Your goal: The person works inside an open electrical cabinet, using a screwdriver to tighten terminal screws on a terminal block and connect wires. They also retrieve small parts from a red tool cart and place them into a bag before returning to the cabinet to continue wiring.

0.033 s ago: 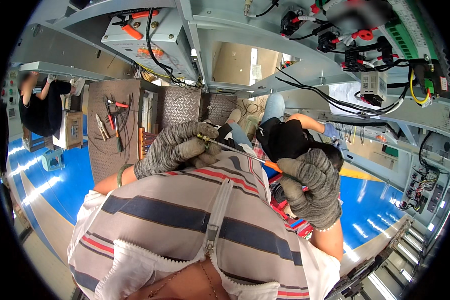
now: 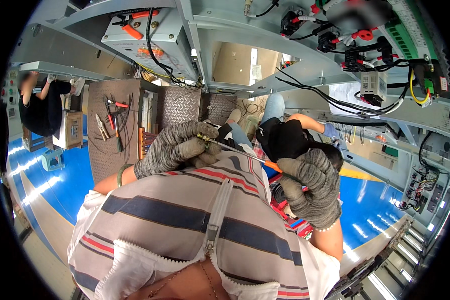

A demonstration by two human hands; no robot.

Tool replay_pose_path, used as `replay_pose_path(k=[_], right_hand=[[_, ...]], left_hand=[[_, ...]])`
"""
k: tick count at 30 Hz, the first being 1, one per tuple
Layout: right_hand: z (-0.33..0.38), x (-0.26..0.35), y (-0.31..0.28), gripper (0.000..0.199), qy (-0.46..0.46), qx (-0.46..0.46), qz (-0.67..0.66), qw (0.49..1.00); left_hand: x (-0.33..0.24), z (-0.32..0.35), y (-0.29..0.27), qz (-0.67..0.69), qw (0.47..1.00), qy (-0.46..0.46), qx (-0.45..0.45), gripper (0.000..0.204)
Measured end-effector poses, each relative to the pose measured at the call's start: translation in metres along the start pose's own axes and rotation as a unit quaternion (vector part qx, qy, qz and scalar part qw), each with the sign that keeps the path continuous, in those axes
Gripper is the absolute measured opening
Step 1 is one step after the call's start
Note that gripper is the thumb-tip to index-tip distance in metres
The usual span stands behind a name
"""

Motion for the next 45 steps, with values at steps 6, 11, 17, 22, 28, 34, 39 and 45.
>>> replay_pose_path(k=[6,11,17,22,28,34,39,45], right_hand=[[-0.003,0.008,0.0,0.02,-0.042,-0.006,0.027,0.999],[-0.004,0.021,0.001,0.027,-0.107,-0.004,0.148,0.983],[-0.001,0.026,0.006,0.039,-0.112,0.024,0.199,0.973],[0.002,0.012,0.008,0.033,-0.077,0.046,0.157,0.984],[0.002,0.012,0.01,0.026,-0.069,0.022,0.153,0.986],[0.003,-0.02,0.014,0.016,0.094,0.013,0.025,0.995],[0.011,-0.04,0.023,0.027,0.166,0.011,-0.029,0.986],[0.015,-0.05,0.024,0.044,0.15,-0.053,-0.079,0.984]], left_hand=[[-0.001,0.001,0.0,-0.012,1.0,-0.006,-0.005,0.031],[-0.002,0.001,0.002,-0.154,0.988,-0.033,-0.001,0.026],[0.004,0.003,0.004,-0.087,0.995,-0.057,-0.001,0.022],[0.004,0.004,0.007,-0.053,0.996,-0.064,0.004,0.022],[0.0,0.004,0.002,-0.065,0.996,-0.05,-0.026,0.022],[-0.028,0.003,0.001,-0.345,0.934,0.08,-0.053,0.026],[-0.032,0.006,-0.005,-0.296,0.947,0.091,-0.089,0.028],[-0.087,0.02,-0.024,-0.413,0.858,0.256,-0.168,0.026]])
Point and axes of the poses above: each hand's wrist, its own z-axis away from the middle knuckle, its own y-axis out of the palm, x = y × z, the point moved 10 cm from there along -z, towards the middle knuckle, and after that the axes turned 3 degrees about z, right-handed, at the moved point
